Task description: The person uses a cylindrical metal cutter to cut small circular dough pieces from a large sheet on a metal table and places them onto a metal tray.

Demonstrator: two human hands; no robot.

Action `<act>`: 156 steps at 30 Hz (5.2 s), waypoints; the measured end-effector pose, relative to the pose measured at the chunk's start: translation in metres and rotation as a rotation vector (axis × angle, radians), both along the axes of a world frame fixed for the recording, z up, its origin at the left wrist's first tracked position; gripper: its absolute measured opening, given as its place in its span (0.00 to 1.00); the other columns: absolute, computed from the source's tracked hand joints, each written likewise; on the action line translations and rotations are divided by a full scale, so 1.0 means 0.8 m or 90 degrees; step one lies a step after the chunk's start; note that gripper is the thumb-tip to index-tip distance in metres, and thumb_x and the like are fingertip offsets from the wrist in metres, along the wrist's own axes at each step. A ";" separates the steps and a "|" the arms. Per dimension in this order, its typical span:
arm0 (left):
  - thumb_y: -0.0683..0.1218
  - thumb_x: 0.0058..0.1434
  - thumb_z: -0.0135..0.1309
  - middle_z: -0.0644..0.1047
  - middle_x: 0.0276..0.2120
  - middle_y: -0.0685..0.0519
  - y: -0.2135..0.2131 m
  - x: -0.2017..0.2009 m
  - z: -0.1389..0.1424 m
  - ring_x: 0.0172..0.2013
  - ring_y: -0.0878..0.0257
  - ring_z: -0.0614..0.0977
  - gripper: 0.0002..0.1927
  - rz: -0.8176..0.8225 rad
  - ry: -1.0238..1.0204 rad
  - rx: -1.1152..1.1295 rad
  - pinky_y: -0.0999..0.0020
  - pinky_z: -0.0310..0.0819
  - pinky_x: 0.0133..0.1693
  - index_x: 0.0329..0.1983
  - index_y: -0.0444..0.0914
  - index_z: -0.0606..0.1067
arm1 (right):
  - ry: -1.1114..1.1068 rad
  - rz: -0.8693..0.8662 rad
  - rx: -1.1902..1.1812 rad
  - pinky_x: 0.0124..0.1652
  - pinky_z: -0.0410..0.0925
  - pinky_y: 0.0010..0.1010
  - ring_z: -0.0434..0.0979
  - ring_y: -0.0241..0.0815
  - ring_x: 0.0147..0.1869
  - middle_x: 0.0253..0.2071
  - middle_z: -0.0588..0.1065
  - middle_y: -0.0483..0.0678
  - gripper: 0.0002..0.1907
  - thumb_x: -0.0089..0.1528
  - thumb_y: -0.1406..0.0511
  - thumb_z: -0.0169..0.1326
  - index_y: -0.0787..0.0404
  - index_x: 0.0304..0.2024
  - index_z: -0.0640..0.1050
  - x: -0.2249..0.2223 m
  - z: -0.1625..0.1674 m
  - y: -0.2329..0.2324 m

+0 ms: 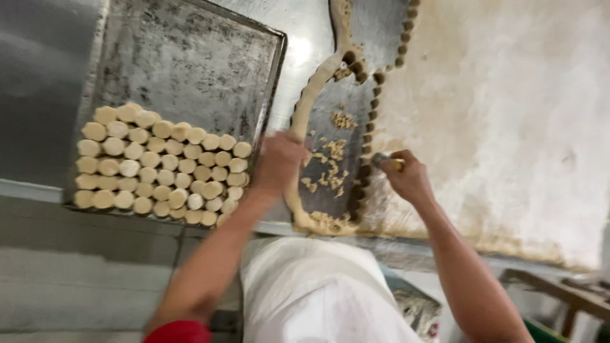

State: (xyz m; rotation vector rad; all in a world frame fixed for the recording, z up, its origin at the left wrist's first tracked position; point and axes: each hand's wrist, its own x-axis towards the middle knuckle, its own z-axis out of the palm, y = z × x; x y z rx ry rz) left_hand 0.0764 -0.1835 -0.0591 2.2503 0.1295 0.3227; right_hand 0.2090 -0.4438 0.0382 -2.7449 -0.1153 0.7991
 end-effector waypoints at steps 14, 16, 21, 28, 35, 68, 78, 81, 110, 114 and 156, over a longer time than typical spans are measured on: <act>0.44 0.59 0.57 0.74 0.46 0.53 -0.179 0.069 -0.038 0.54 0.54 0.70 0.17 0.089 0.034 0.007 0.48 0.57 0.59 0.51 0.52 0.83 | 0.063 0.082 -0.115 0.27 0.72 0.36 0.78 0.44 0.29 0.35 0.80 0.59 0.21 0.63 0.59 0.53 0.67 0.52 0.71 0.023 0.008 0.072; 0.48 0.54 0.60 0.74 0.46 0.51 -0.182 0.072 -0.043 0.54 0.52 0.70 0.18 0.072 0.049 -0.034 0.47 0.57 0.57 0.49 0.47 0.82 | 0.093 0.086 -0.137 0.27 0.69 0.37 0.75 0.46 0.29 0.35 0.80 0.61 0.22 0.64 0.57 0.55 0.68 0.52 0.72 0.027 0.001 0.072; 0.43 0.61 0.59 0.75 0.47 0.53 -0.185 0.070 -0.048 0.56 0.54 0.71 0.09 0.114 0.047 0.056 0.49 0.58 0.61 0.43 0.45 0.83 | 0.039 0.166 -0.113 0.33 0.72 0.35 0.78 0.45 0.34 0.37 0.81 0.60 0.18 0.66 0.57 0.54 0.66 0.49 0.77 0.034 -0.013 0.067; 0.44 0.61 0.58 0.76 0.42 0.52 -0.182 0.073 -0.036 0.50 0.55 0.71 0.08 0.143 0.102 -0.077 0.50 0.58 0.56 0.42 0.41 0.84 | 0.178 0.116 0.042 0.32 0.74 0.34 0.81 0.41 0.32 0.38 0.83 0.58 0.18 0.63 0.56 0.56 0.63 0.49 0.74 0.040 -0.011 0.062; 0.41 0.62 0.57 0.76 0.41 0.56 -0.180 0.098 -0.031 0.51 0.55 0.71 0.15 0.152 0.012 -0.052 0.48 0.58 0.56 0.50 0.50 0.84 | 0.085 0.054 -0.063 0.25 0.72 0.38 0.78 0.48 0.28 0.39 0.80 0.62 0.20 0.66 0.60 0.51 0.67 0.54 0.70 0.050 -0.007 0.063; 0.44 0.61 0.55 0.77 0.45 0.55 -0.154 0.140 -0.027 0.54 0.55 0.72 0.12 0.135 0.026 -0.031 0.48 0.58 0.58 0.46 0.45 0.84 | 0.008 0.217 -0.159 0.38 0.74 0.47 0.82 0.58 0.37 0.35 0.79 0.67 0.22 0.61 0.56 0.58 0.70 0.44 0.75 0.097 -0.004 0.104; 0.41 0.61 0.54 0.78 0.43 0.50 -0.156 0.118 -0.018 0.53 0.53 0.75 0.10 0.068 0.074 0.072 0.50 0.62 0.59 0.42 0.42 0.83 | -0.012 0.347 -0.233 0.36 0.73 0.45 0.79 0.57 0.37 0.32 0.77 0.55 0.13 0.68 0.55 0.51 0.56 0.44 0.78 0.084 -0.012 0.103; 0.42 0.67 0.52 0.79 0.48 0.49 -0.134 0.097 -0.016 0.55 0.53 0.77 0.12 0.091 0.051 -0.026 0.56 0.70 0.59 0.50 0.40 0.82 | 0.137 0.458 -0.118 0.36 0.77 0.41 0.82 0.53 0.39 0.36 0.77 0.52 0.07 0.69 0.64 0.49 0.57 0.46 0.76 0.075 -0.002 0.096; 0.47 0.71 0.55 0.68 0.69 0.37 0.051 0.027 0.064 0.66 0.42 0.73 0.24 -0.327 0.065 -1.543 0.55 0.75 0.64 0.66 0.30 0.72 | -0.314 -0.087 0.692 0.26 0.66 0.17 0.69 0.27 0.31 0.48 0.74 0.46 0.15 0.79 0.61 0.49 0.60 0.65 0.67 -0.118 0.090 0.070; 0.46 0.60 0.61 0.68 0.65 0.36 0.166 0.037 0.089 0.63 0.46 0.76 0.27 -0.117 0.308 -1.228 0.58 0.73 0.62 0.61 0.28 0.75 | -0.302 -0.171 0.616 0.24 0.63 0.19 0.68 0.28 0.31 0.42 0.72 0.43 0.18 0.76 0.61 0.50 0.59 0.66 0.68 -0.137 0.073 0.056; 0.43 0.66 0.53 0.76 0.44 0.54 -0.130 0.176 -0.017 0.53 0.53 0.71 0.17 0.067 0.077 -0.016 0.47 0.58 0.60 0.54 0.54 0.83 | -0.032 0.109 -0.075 0.41 0.74 0.44 0.82 0.57 0.41 0.39 0.79 0.69 0.21 0.64 0.59 0.56 0.71 0.49 0.73 0.121 -0.005 0.084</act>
